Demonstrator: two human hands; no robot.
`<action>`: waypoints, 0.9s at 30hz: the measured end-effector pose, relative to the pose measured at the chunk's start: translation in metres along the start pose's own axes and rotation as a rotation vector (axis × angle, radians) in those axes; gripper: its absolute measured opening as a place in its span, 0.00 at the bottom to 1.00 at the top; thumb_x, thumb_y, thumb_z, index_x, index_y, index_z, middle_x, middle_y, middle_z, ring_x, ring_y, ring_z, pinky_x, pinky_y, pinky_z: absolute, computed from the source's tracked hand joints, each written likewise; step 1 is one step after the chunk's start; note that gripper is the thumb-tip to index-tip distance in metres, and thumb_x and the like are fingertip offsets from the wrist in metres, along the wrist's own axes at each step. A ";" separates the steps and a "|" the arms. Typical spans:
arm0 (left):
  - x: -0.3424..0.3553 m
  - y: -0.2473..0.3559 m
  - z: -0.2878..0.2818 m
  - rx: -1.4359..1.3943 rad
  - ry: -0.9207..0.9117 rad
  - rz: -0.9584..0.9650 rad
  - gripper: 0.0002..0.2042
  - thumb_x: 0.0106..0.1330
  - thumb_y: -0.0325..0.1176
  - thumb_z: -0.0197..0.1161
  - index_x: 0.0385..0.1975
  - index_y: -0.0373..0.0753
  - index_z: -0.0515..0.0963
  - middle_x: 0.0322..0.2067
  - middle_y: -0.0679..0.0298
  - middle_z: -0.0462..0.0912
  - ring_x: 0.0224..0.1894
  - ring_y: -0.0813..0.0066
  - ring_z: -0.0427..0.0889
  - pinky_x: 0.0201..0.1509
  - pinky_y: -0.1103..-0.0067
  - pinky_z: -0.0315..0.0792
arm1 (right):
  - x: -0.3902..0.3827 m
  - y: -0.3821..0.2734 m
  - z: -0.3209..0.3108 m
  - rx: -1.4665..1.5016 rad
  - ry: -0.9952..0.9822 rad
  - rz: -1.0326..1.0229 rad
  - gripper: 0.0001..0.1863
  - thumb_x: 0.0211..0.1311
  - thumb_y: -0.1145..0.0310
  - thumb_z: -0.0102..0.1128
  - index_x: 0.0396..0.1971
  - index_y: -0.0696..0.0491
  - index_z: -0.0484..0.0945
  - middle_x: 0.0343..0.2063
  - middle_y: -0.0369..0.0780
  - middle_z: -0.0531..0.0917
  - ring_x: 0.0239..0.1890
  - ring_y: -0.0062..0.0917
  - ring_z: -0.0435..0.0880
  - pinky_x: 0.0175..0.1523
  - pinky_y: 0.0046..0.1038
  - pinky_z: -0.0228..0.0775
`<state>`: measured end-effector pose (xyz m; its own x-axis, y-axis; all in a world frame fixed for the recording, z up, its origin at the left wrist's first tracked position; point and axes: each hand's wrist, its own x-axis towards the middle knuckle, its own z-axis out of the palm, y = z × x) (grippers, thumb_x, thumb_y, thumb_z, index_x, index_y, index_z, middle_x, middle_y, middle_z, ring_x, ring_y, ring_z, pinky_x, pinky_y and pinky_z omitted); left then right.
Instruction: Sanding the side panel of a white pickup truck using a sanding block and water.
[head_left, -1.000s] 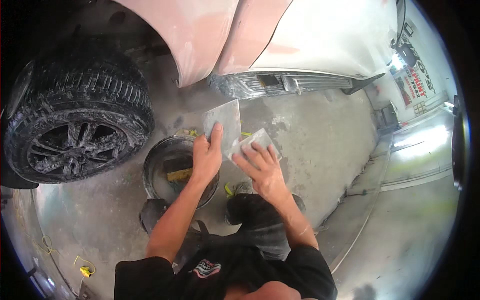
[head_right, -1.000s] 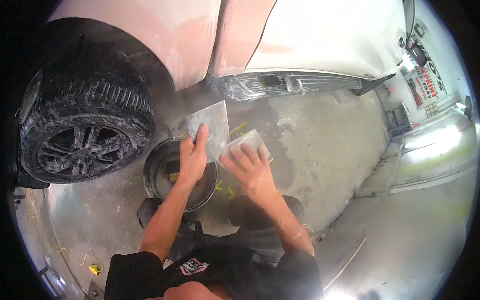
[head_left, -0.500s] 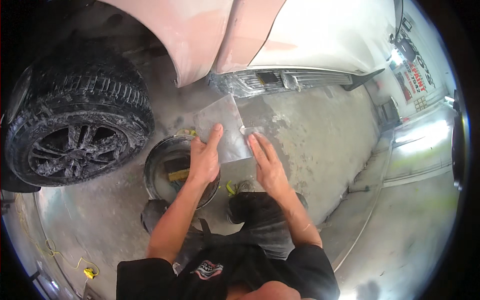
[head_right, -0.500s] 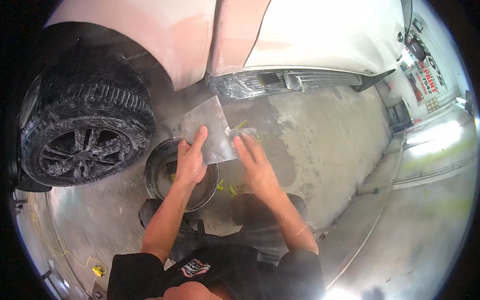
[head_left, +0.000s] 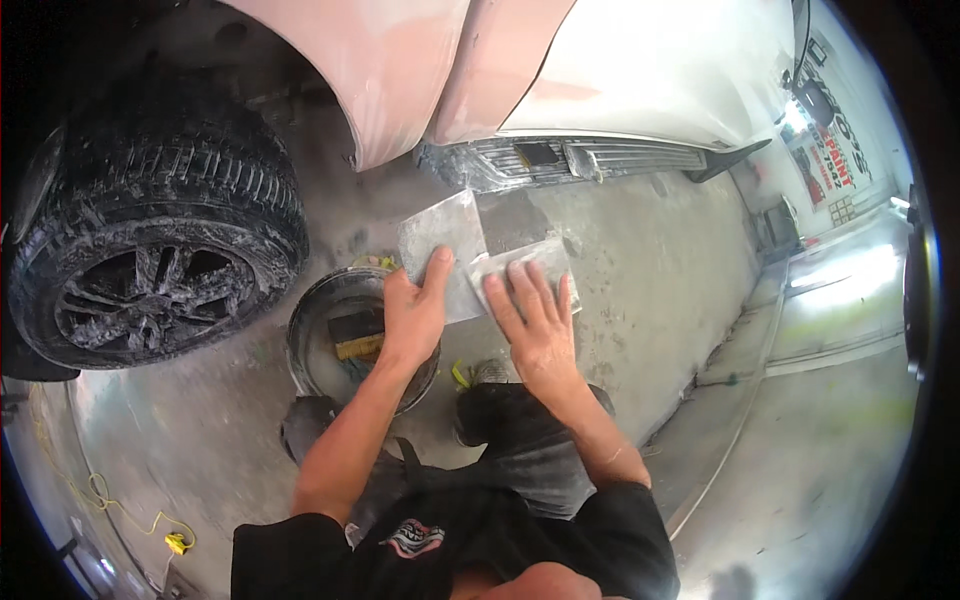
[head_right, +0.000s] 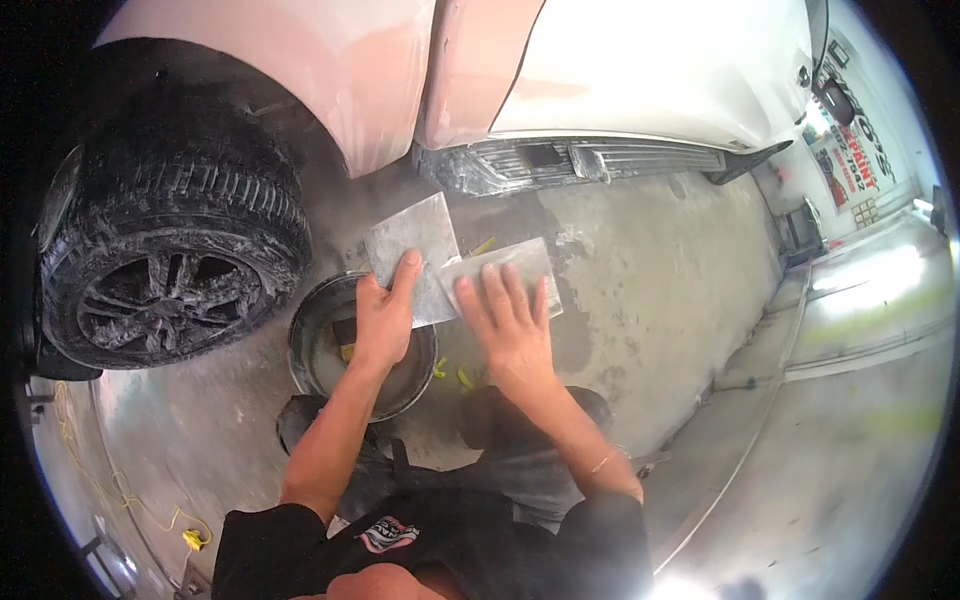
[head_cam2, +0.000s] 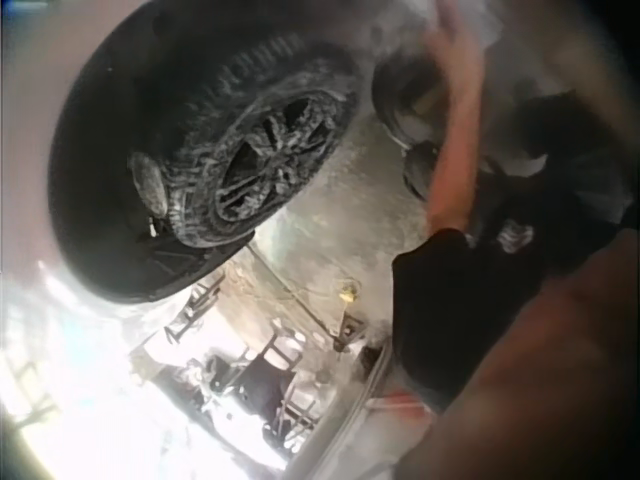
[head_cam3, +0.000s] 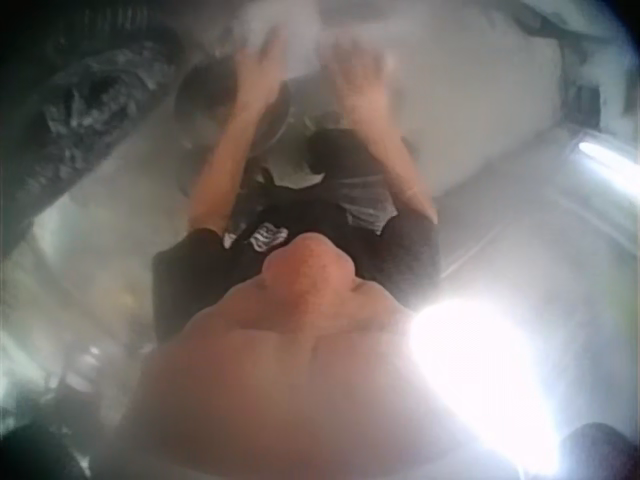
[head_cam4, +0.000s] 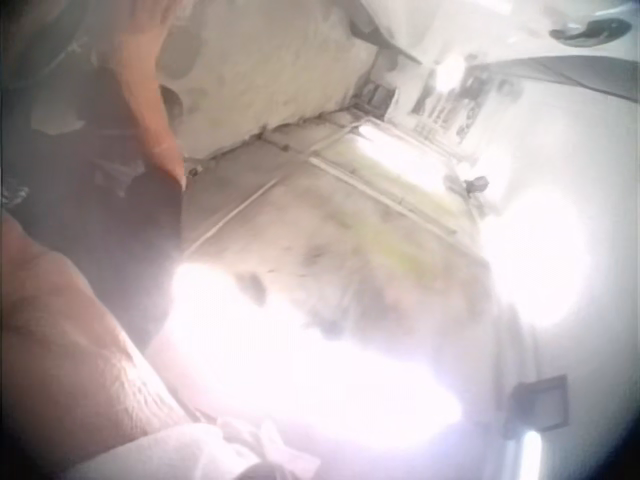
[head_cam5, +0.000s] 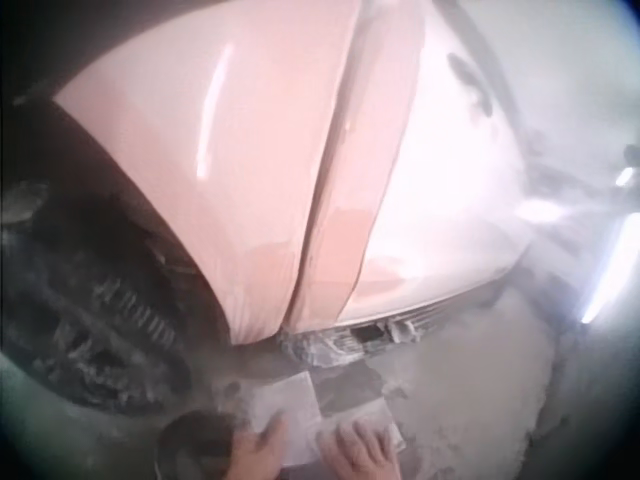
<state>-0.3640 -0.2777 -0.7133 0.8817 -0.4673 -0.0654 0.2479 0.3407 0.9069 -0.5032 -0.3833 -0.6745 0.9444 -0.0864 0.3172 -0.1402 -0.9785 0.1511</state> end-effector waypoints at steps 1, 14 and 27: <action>0.000 -0.002 0.000 -0.020 0.011 0.017 0.15 0.72 0.39 0.60 0.36 0.30 0.80 0.30 0.71 0.80 0.33 0.87 0.72 0.36 0.80 0.68 | 0.002 0.001 -0.002 0.001 0.002 -0.002 0.33 0.56 0.74 0.54 0.66 0.47 0.68 0.63 0.47 0.69 0.66 0.48 0.67 0.68 0.62 0.48; 0.001 -0.004 0.002 -0.470 -0.019 -0.192 0.17 0.71 0.35 0.62 0.53 0.31 0.72 0.48 0.60 0.80 0.45 0.73 0.81 0.49 0.74 0.77 | -0.004 0.012 0.014 0.869 0.184 0.176 0.35 0.50 0.86 0.55 0.61 0.47 0.74 0.57 0.45 0.76 0.63 0.46 0.73 0.66 0.49 0.63; 0.005 0.012 -0.005 -0.506 0.067 -0.096 0.19 0.69 0.38 0.65 0.49 0.30 0.73 0.47 0.61 0.80 0.44 0.77 0.79 0.49 0.78 0.74 | -0.029 0.052 0.015 2.001 0.360 0.804 0.23 0.62 0.81 0.55 0.59 0.59 0.69 0.53 0.44 0.80 0.55 0.34 0.79 0.60 0.43 0.72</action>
<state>-0.3551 -0.2720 -0.7044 0.8651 -0.4681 -0.1801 0.4775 0.6586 0.5816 -0.5337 -0.4345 -0.6902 0.7454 -0.6645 -0.0539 0.2665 0.3711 -0.8895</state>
